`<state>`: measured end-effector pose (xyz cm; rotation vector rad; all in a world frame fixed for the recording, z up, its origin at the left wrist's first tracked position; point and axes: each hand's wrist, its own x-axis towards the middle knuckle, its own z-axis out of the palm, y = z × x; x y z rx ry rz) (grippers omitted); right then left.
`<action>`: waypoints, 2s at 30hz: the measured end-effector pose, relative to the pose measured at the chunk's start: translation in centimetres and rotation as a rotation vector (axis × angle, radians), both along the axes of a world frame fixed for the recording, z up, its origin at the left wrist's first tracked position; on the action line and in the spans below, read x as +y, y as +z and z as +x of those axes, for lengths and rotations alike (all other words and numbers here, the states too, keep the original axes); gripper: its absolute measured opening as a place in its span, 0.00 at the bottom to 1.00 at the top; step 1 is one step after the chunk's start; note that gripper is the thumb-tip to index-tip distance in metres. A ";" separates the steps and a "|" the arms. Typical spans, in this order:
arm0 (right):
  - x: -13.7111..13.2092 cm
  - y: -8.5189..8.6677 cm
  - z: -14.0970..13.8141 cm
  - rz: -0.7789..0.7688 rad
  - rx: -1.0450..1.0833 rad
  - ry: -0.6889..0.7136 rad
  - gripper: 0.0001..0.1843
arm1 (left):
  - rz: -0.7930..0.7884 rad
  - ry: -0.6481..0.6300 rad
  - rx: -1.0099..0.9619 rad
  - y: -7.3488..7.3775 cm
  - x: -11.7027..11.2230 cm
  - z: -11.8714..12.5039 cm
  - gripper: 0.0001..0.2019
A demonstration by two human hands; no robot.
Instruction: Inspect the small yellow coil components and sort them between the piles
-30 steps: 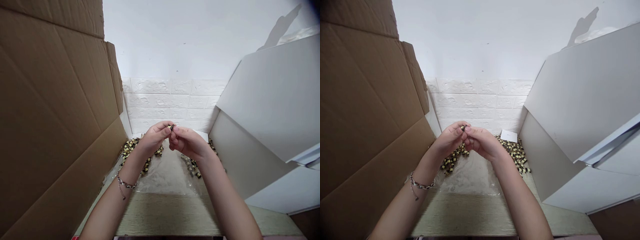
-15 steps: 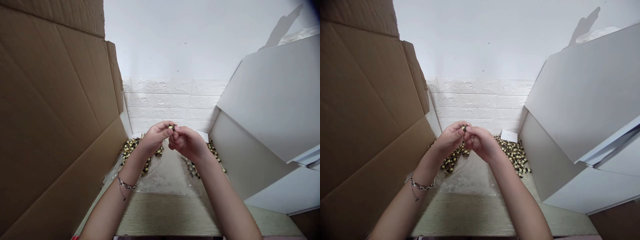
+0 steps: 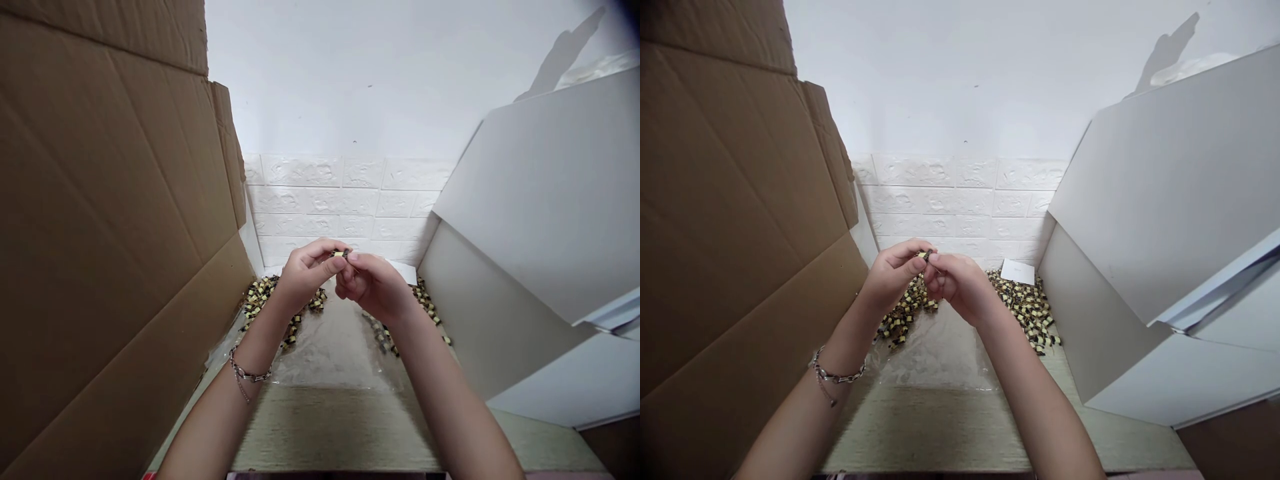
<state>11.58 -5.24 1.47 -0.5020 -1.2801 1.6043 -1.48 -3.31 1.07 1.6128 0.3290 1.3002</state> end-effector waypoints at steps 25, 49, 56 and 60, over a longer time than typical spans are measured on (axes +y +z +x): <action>-0.1 -0.1 -0.1 0.118 -0.022 -0.040 0.16 | 0.077 -0.017 0.012 -0.1 0.3 0.0 0.09; 0.2 -0.5 -0.5 0.110 0.048 -0.036 0.16 | -0.065 -0.122 -0.057 -0.3 0.0 0.4 0.09; 0.1 -0.4 -0.5 0.144 0.050 -0.057 0.17 | -0.071 -0.136 -0.050 -0.2 -0.2 0.4 0.09; 0.0 -0.4 -0.6 0.138 0.051 -0.058 0.17 | -0.054 -0.139 -0.046 -0.1 -0.2 0.3 0.08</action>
